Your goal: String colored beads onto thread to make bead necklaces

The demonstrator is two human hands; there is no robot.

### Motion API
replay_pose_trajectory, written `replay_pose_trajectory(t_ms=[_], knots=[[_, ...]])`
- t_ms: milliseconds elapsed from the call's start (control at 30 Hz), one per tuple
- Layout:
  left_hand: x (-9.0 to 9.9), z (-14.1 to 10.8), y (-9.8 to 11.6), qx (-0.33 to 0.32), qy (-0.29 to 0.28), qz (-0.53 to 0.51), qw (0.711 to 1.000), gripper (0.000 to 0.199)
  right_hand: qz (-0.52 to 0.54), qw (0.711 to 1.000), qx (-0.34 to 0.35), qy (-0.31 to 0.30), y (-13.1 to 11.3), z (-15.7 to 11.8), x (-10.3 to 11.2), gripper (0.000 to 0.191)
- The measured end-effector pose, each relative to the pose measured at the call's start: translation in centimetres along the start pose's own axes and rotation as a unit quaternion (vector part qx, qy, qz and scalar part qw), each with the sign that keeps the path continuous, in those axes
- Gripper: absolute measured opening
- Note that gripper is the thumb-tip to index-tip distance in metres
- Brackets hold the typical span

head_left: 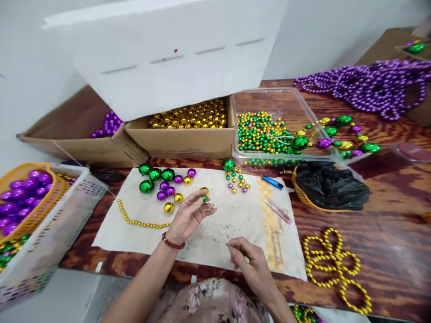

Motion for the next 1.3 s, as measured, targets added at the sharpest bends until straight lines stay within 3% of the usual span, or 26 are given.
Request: replay_pose_trajectory(t_ms=[367, 467, 567, 633, 667, 767, 833, 867, 933, 1033, 1167, 1300], knots=[[1.3, 0.1, 0.3, -0.018, 0.012, 0.024, 0.999, 0.026, -0.024, 0.999, -0.038, -0.015, 0.7, -0.3, -0.2, 0.021], [1.6, -0.6, -0.1, -0.046, 0.027, 0.074, 0.996, 0.029, -0.015, 0.998, -0.046, -0.026, 1.5, -0.2, -1.0, 0.022], [1.3, -2.3, -1.8, -0.031, 0.009, 0.197, 0.98, 0.036, 0.004, 0.998, -0.05, -0.022, 2.6, 0.3, -2.0, 0.023], [1.7, -3.3, -1.9, -0.041, 0.003, 0.319, 0.947, 0.036, 0.017, 0.998, -0.052, -0.008, 3.4, 0.8, -2.5, 0.025], [2.4, -3.7, -0.9, -0.07, 0.022, 0.384, 0.92, 0.033, 0.023, 0.998, -0.055, -0.001, 3.8, 1.1, -2.8, 0.026], [6.0, -4.4, 5.2, -0.217, 0.162, 0.544, 0.794, 0.024, 0.044, 0.997, -0.069, 0.0, 4.8, 1.7, -3.4, 0.028], [9.0, -4.6, 9.3, -0.268, 0.253, 0.604, 0.707, 0.024, 0.055, 0.995, -0.076, -0.014, 5.1, 1.9, -3.8, 0.029], [10.4, -4.4, 10.6, -0.271, 0.279, 0.624, 0.678, 0.024, 0.058, 0.995, -0.076, -0.023, 5.1, 2.0, -4.0, 0.029], [12.8, -3.7, 11.9, -0.252, 0.297, 0.65, 0.652, 0.027, 0.061, 0.995, -0.071, -0.042, 5.0, 2.1, -4.5, 0.028], [14.6, -2.4, 11.2, -0.22, 0.28, 0.664, 0.658, 0.032, 0.066, 0.993, -0.067, -0.065, 4.8, 2.1, -5.1, 0.027], [15.2, -2.0, 10.1, -0.22, 0.293, 0.644, 0.672, 0.034, 0.059, 0.993, -0.067, -0.08, 4.8, 1.9, -5.6, 0.026], [13.9, -3.1, 10.8, -0.267, 0.288, 0.561, 0.729, 0.031, 0.046, 0.993, -0.063, -0.083, 5.1, 1.9, -5.7, 0.025]])
Point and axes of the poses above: each hand's wrist, its own z-axis towards the middle knuckle, its own x-axis out of the back of the hand, y = z × x, the point moved 8 cm from there along z, towards the middle knuckle, and after that the axes turned 1 degree about -x, right-handed, at the moved point
